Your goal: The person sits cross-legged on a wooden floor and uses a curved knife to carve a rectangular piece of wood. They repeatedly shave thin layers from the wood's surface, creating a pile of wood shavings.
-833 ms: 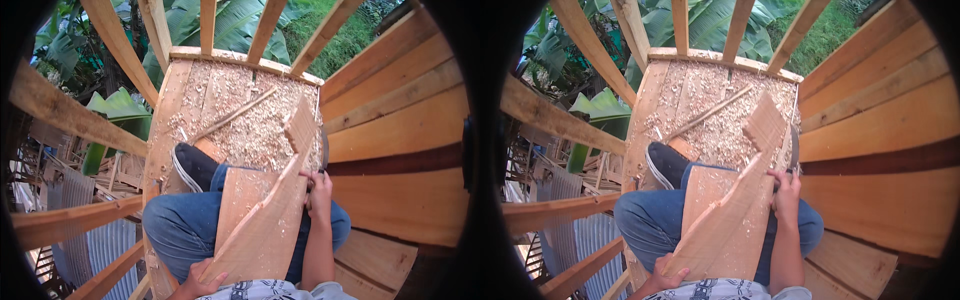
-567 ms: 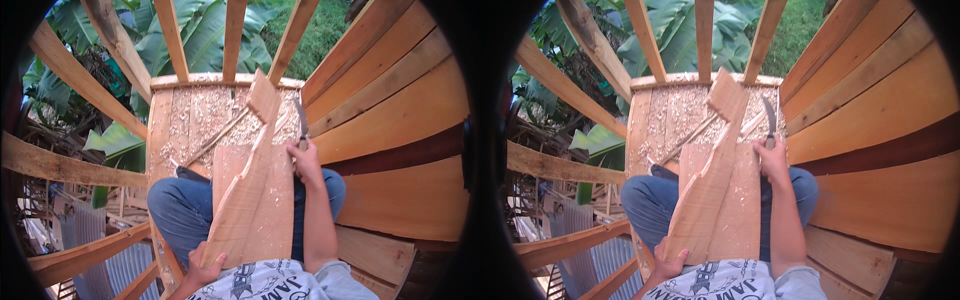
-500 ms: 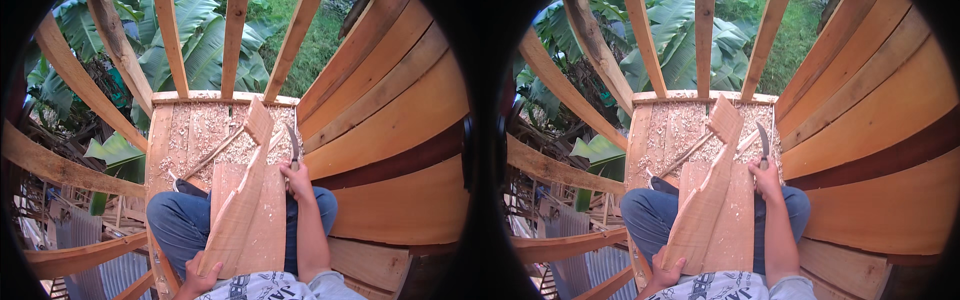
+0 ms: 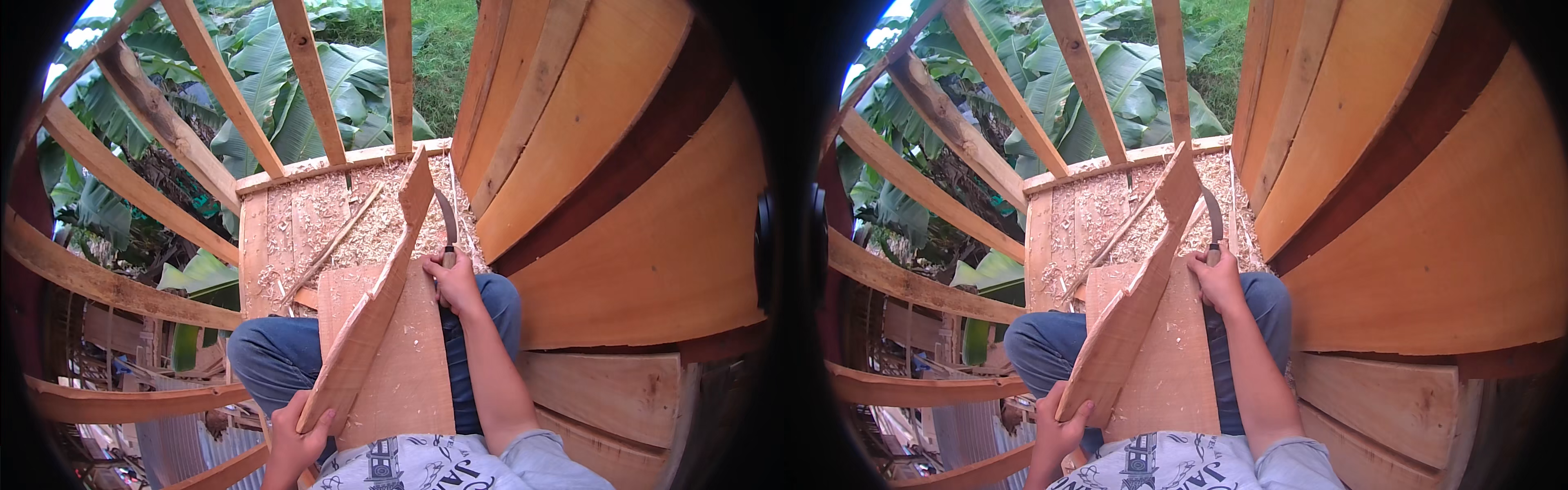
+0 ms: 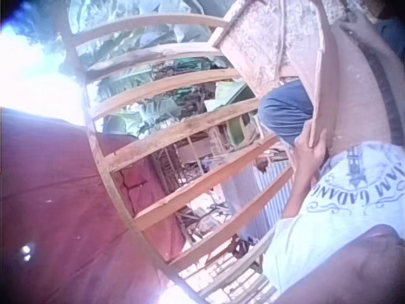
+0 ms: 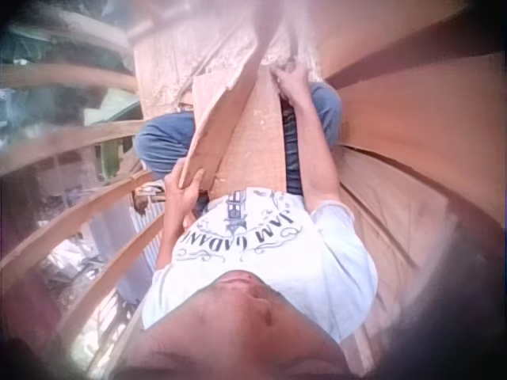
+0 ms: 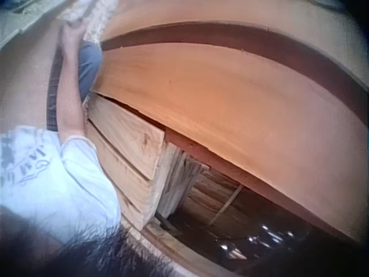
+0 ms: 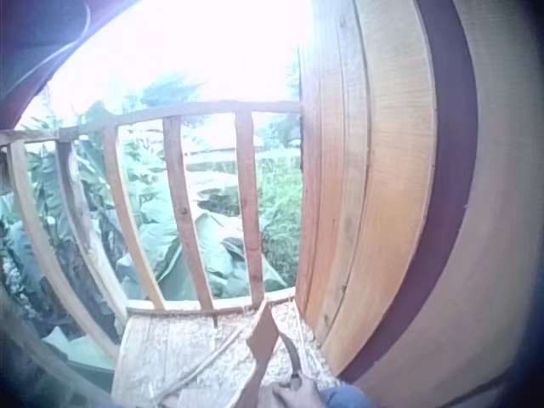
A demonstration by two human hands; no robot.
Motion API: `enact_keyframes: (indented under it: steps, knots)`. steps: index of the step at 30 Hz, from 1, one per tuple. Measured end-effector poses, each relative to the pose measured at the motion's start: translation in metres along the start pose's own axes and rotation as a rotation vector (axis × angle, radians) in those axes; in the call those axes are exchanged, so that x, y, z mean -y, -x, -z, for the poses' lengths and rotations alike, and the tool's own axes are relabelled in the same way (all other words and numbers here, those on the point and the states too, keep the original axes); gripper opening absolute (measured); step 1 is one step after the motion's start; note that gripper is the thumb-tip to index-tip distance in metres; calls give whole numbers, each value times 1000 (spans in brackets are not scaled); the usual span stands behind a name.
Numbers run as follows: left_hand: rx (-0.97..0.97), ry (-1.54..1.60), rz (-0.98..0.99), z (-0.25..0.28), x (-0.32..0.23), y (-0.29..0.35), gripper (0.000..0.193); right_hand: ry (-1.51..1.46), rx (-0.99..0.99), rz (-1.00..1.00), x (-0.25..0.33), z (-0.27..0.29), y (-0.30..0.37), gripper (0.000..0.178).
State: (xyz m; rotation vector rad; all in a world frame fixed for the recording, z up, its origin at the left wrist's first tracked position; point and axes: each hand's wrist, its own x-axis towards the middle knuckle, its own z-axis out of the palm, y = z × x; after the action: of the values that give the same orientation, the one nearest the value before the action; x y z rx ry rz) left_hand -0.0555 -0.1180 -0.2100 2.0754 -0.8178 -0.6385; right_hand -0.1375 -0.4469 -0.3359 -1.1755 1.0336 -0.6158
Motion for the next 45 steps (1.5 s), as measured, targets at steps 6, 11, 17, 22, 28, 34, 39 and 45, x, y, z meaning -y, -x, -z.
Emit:
enact_keyframes:
  steps: [6,11,17,22,28,34,39,45]
  knots:
    - [145,-121,142,26,9,-16,33,112,27,-29,-2,-7,-4,26]
    - [399,-553,219,41,-19,-41,43,162,23,-34,-5,-7,-6,24]
    - [346,-680,160,21,-34,-64,48,156,76,-35,-12,-5,-13,24]
    - [264,-304,128,8,-14,-72,34,183,76,66,-19,-7,-18,21]
    - [286,-401,195,22,-43,-64,28,485,-22,320,-26,-6,-17,18]
    - [399,-544,185,23,-43,-67,33,547,-77,322,13,-6,10,24]
    - [334,-445,187,10,-40,-69,33,636,277,181,36,-3,47,26]
    - [371,-231,348,4,-41,-69,42,635,550,2,42,-15,86,27]
